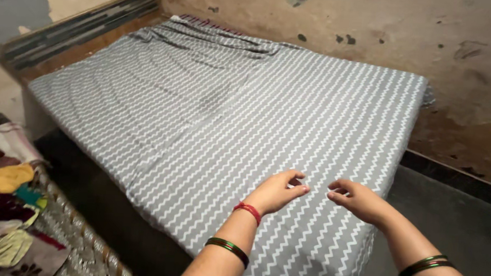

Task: The person spreads a gray and white zigzag-patterned sheet over a mattress, smoothing it out and tucking the edges under. They adjust the sheet repeatedly to ensure it is flat and properly aligned on the bed frame.

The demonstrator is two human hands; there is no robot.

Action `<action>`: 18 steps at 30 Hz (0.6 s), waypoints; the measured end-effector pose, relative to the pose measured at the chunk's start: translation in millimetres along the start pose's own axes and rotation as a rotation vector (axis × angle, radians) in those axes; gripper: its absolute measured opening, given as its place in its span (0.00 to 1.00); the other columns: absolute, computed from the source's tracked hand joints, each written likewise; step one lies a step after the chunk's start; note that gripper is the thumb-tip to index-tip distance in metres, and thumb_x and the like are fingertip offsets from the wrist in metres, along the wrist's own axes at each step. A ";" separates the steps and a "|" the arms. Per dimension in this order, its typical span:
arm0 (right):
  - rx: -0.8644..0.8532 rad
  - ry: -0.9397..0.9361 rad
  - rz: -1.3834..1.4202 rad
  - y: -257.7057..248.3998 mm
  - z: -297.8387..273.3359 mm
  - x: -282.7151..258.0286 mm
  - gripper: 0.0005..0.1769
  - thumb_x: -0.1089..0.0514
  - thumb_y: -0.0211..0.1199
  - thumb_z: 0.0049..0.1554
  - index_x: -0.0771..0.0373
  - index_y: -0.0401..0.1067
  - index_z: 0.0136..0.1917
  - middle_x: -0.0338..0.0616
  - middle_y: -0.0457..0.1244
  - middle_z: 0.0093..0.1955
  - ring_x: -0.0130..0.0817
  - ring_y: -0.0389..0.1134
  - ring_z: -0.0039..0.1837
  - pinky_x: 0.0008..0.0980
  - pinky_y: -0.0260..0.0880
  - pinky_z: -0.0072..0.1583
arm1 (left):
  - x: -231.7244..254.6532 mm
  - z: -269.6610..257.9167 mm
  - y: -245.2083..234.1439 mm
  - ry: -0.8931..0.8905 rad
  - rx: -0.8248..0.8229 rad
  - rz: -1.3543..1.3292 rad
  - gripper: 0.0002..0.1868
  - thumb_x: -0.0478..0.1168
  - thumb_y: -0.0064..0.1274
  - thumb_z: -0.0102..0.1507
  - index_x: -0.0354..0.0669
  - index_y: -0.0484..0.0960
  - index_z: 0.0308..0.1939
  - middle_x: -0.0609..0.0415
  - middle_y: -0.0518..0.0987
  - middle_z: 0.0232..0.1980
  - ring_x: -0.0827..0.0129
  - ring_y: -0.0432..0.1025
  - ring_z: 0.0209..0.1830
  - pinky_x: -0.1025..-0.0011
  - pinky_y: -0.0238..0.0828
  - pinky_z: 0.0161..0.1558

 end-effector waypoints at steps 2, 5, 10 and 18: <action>0.012 0.019 0.014 1.9 -3.6 -15.1 0.28 0.42 0.63 0.57 0.56 0.73 0.66 0.47 0.72 0.60 0.38 0.74 0.60 0.38 0.75 0.60 | -5.1 1.5 -11.8 -0.052 -0.003 0.003 0.34 0.56 0.56 0.61 0.43 0.75 0.67 0.46 0.80 0.61 0.58 0.77 0.58 0.63 0.75 0.55; 0.038 0.040 0.027 5.5 -0.5 -32.6 0.28 0.41 0.63 0.57 0.56 0.73 0.66 0.47 0.72 0.60 0.39 0.74 0.61 0.38 0.74 0.60 | -15.1 9.5 -28.3 -0.030 -0.053 -0.008 0.34 0.56 0.56 0.61 0.43 0.75 0.67 0.46 0.81 0.61 0.59 0.77 0.59 0.63 0.75 0.56; 0.127 0.128 0.047 18.6 19.7 -59.2 0.29 0.41 0.63 0.57 0.55 0.72 0.67 0.46 0.71 0.61 0.40 0.73 0.62 0.40 0.73 0.61 | -54.6 43.8 -75.3 0.043 -0.134 0.033 0.32 0.55 0.56 0.62 0.42 0.75 0.66 0.46 0.81 0.61 0.59 0.78 0.58 0.64 0.74 0.56; 0.208 0.275 0.093 80.4 90.0 -145.5 0.29 0.42 0.62 0.58 0.57 0.71 0.67 0.48 0.71 0.62 0.41 0.72 0.64 0.40 0.73 0.62 | -135.8 84.0 -195.4 0.043 -0.261 -0.004 0.29 0.53 0.55 0.63 0.44 0.76 0.65 0.49 0.82 0.59 0.62 0.78 0.56 0.65 0.75 0.55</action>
Point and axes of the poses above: each hand's wrist, its own z-axis towards the middle knuckle, its own y-axis out of the palm, x = y × z, the point moved 5 cm from there along z, towards the middle knuckle
